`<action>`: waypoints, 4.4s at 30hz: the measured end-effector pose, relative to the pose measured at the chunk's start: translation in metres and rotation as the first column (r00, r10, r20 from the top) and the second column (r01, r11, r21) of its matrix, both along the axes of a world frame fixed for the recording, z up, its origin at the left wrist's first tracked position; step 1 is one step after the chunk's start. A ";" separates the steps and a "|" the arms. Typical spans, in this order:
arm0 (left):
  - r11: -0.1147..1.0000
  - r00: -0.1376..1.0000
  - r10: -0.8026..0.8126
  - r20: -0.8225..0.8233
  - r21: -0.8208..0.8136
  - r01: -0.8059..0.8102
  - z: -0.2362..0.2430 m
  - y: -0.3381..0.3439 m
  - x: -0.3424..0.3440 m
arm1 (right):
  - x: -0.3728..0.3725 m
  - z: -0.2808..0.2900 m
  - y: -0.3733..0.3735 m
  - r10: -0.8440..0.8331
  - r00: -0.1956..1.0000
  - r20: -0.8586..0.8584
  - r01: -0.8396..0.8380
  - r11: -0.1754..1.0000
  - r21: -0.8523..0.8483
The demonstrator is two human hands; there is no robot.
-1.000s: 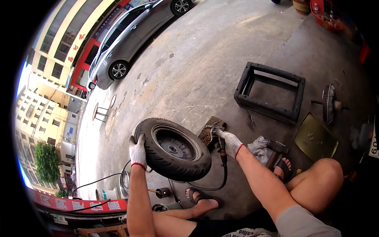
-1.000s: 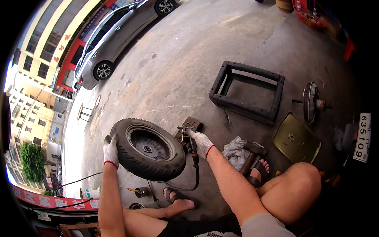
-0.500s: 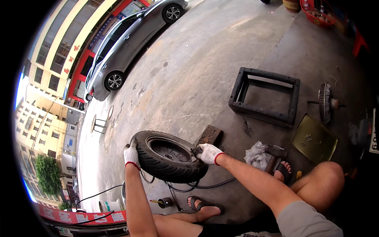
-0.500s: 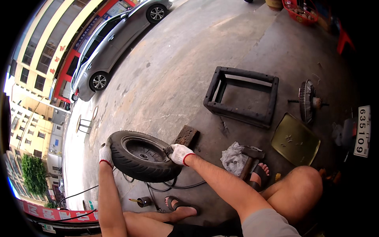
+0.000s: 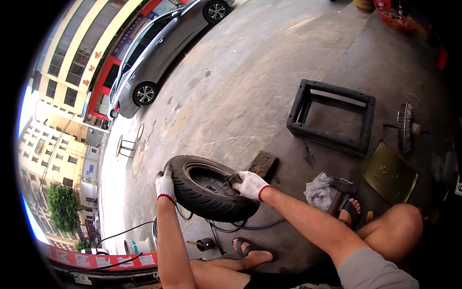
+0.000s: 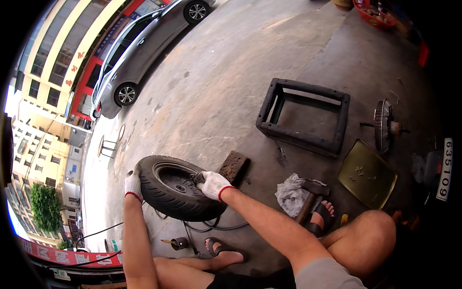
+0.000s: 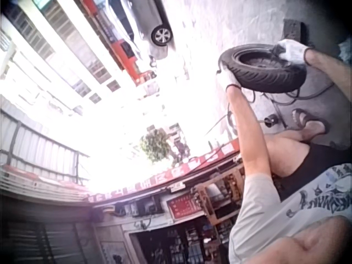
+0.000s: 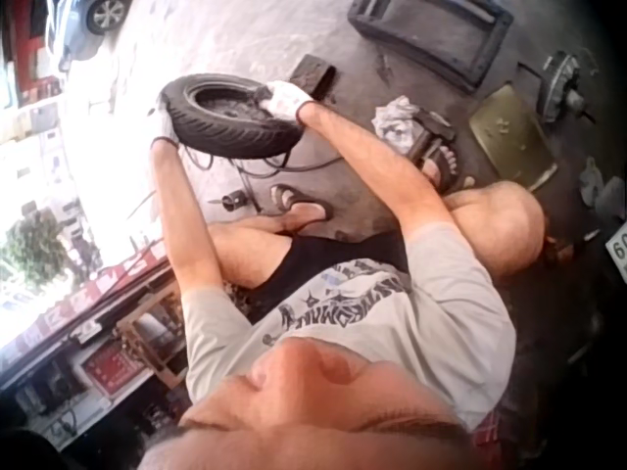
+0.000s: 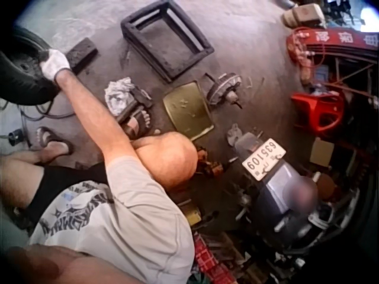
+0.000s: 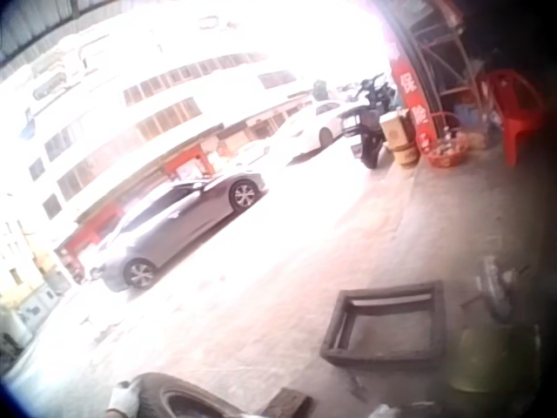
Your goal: The person removes a motorcycle tire from its rim, cleans the inner hub and rim surfaces with a cloth, and reassembles the tire onto the rim. The person handles the tire, rim, and hub components while seated on the floor.
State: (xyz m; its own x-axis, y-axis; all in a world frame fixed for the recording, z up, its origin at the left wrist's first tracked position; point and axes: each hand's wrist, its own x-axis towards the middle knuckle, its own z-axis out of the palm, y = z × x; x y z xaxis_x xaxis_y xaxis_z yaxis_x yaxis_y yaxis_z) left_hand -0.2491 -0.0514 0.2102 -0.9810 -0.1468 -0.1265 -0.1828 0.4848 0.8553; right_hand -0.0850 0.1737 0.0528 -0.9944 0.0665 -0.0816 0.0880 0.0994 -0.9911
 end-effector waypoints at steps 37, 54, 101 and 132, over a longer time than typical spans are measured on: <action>0.999 0.999 -0.016 -0.042 -0.028 0.015 0.002 -0.016 0.030 | -0.028 -0.148 0.038 -0.489 0.734 0.472 0.269 0.847 0.459; 0.992 0.995 0.067 -0.077 -0.099 -0.075 0.003 -0.028 0.031 | -0.173 -0.029 -0.101 0.053 0.845 -0.532 0.185 0.905 0.384; 0.997 0.992 0.037 -0.117 -0.065 -0.045 0.000 -0.036 0.041 | -0.194 0.046 -0.062 -0.142 0.883 -0.447 -0.010 0.947 -0.322; 0.993 0.998 0.068 -0.001 -0.091 -0.068 0.004 -0.051 0.010 | -0.219 -0.044 -0.136 0.141 0.855 -0.499 0.066 0.925 0.374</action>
